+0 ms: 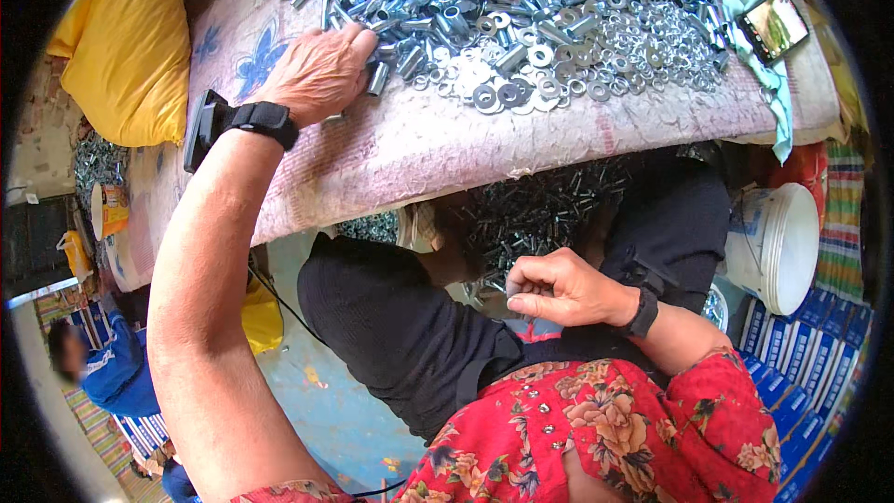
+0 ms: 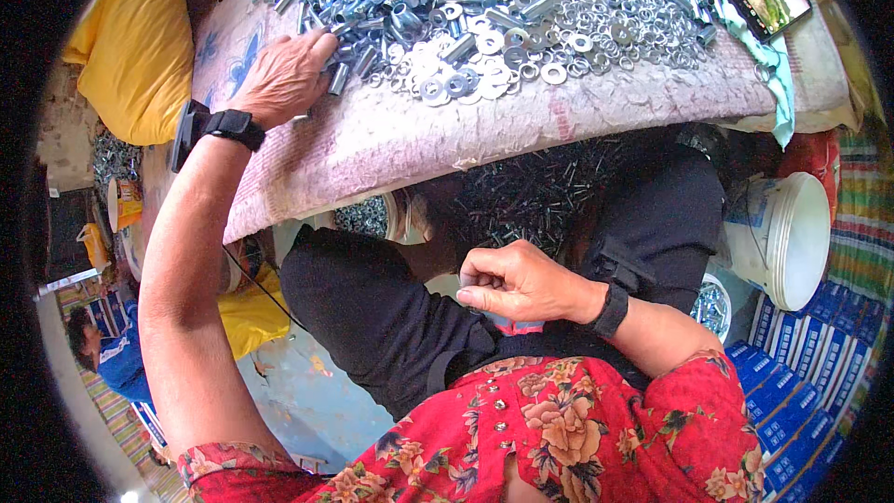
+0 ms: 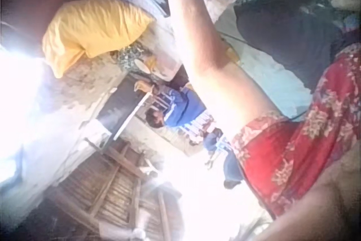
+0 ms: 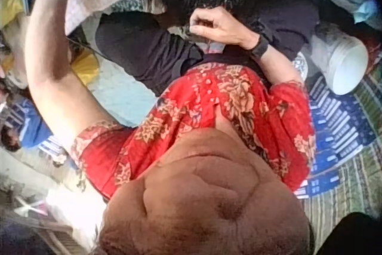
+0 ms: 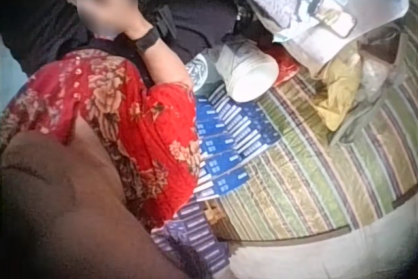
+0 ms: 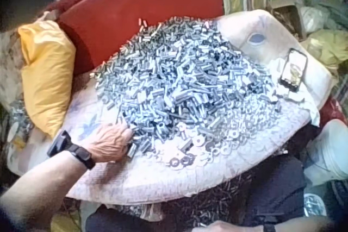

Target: Assembling metal bolts with washers and nuts at a workshop table.

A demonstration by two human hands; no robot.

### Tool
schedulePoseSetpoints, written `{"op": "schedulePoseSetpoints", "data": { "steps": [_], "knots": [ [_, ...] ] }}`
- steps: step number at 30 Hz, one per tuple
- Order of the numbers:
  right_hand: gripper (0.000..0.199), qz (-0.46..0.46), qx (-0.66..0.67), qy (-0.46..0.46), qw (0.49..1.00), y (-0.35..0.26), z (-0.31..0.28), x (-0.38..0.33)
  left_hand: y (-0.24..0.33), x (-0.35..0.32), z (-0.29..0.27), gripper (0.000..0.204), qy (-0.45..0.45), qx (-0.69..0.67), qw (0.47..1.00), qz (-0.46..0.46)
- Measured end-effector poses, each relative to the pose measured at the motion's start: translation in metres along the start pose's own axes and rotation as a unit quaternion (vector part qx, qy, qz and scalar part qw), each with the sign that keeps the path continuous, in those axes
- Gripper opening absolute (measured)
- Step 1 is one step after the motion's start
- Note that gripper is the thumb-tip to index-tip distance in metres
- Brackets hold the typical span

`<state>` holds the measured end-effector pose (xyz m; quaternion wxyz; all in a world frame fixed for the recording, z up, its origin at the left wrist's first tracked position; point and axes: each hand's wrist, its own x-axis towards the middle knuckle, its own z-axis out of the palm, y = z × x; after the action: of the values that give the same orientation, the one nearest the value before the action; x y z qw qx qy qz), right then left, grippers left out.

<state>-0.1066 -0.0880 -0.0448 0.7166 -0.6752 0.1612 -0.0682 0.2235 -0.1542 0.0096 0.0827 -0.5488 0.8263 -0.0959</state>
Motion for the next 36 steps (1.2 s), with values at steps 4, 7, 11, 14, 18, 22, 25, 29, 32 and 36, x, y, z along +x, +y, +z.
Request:
{"op": "schedulePoseSetpoints", "data": {
  "steps": [4,7,11,14,18,22,25,29,32,36],
  "knots": [
    [0.016,-0.008,-0.036,-0.004,0.999,0.010,-0.001,0.003,-0.003,-0.003,0.004,0.022,0.003,-0.059,0.997,-0.040],
    [0.017,0.005,-0.040,0.001,0.999,0.013,0.000,0.006,-0.003,0.000,0.000,0.023,0.010,-0.051,0.998,-0.028],
    [0.016,0.011,-0.047,0.014,0.999,0.019,0.002,0.009,0.013,0.016,-0.019,0.022,-0.078,-0.025,0.995,-0.052],
    [0.016,0.017,-0.064,0.026,0.997,0.019,0.003,0.012,0.012,0.017,-0.015,0.021,-0.081,-0.035,0.994,-0.059],
    [0.014,0.000,-0.092,0.027,0.995,0.017,0.002,0.013,-0.001,0.000,-0.015,0.018,0.009,-0.148,0.984,-0.097],
    [0.011,-0.083,-0.152,0.088,0.981,0.005,-0.004,0.013,0.007,-0.038,-0.029,0.013,0.163,-0.330,0.921,-0.129],
    [0.013,-0.177,-0.146,0.208,0.951,-0.033,-0.017,0.029,0.061,-0.070,-0.039,0.011,0.018,-0.630,0.716,-0.301],
    [0.031,-0.318,-0.035,0.249,0.914,-0.063,-0.009,0.075,0.146,-0.074,-0.049,0.022,-0.026,-0.939,0.292,-0.180],
    [0.030,-0.307,-0.238,0.131,0.912,-0.081,0.008,0.076,0.189,-0.074,-0.042,0.027,0.118,-0.929,0.256,-0.241],
    [0.032,-0.359,-0.301,0.120,0.875,-0.081,0.020,0.089,0.198,-0.074,-0.048,0.027,0.187,-0.919,0.178,-0.298]
  ]
}}
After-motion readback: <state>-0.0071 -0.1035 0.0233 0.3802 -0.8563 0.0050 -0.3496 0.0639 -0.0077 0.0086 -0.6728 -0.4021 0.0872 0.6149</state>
